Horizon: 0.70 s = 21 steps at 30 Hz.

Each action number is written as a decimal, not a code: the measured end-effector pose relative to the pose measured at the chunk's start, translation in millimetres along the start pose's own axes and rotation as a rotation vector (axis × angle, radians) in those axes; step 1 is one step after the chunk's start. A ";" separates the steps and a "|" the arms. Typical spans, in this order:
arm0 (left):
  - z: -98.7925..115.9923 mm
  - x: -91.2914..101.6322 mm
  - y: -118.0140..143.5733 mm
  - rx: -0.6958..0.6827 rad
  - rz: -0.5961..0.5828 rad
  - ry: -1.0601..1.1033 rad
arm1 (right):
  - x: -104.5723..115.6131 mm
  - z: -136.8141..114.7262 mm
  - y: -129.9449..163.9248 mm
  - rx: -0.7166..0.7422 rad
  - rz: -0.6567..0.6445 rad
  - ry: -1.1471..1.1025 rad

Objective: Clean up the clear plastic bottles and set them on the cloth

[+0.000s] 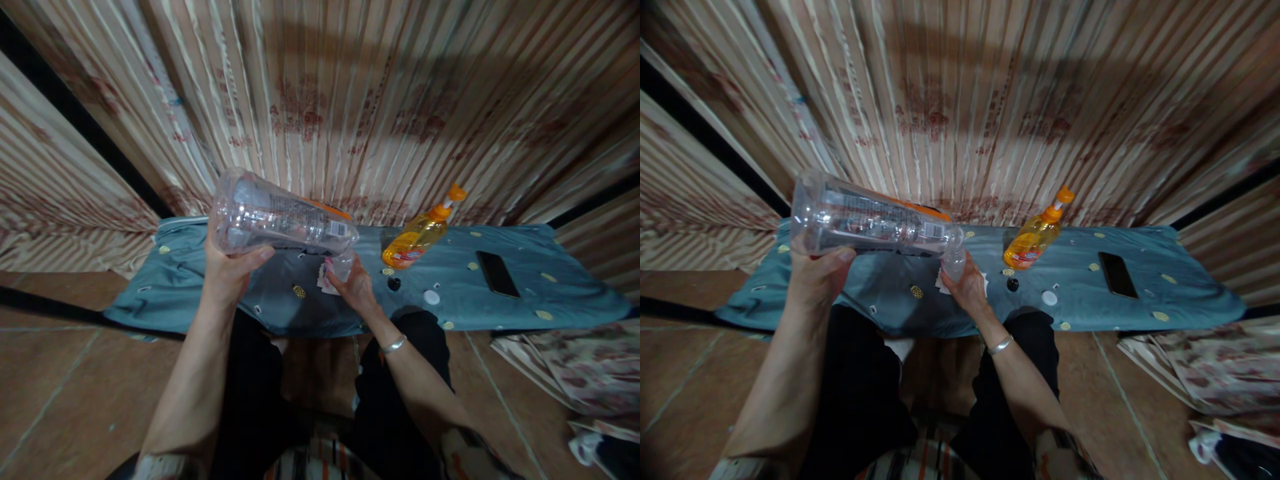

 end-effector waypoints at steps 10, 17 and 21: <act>-1.9 3.1 0.3 0.013 0.014 -0.051 | -1.0 0.3 -0.2 0.007 -0.002 0.001; 3.1 -2.1 0.8 0.016 -0.003 -0.092 | -0.4 0.2 -0.1 -0.008 -0.020 0.016; 1.0 -0.2 1.1 0.024 -0.007 -0.095 | 0.3 -0.2 0.0 -0.021 -0.021 0.004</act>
Point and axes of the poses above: each hand's wrist, its own y-axis away from the middle knuckle, its own x-axis out of the back of the hand, z = x × y, the point moved 8 cm from there along -y, towards the middle knuckle, and after that the axes turned 1 degree about z, right-handed, at the moved point
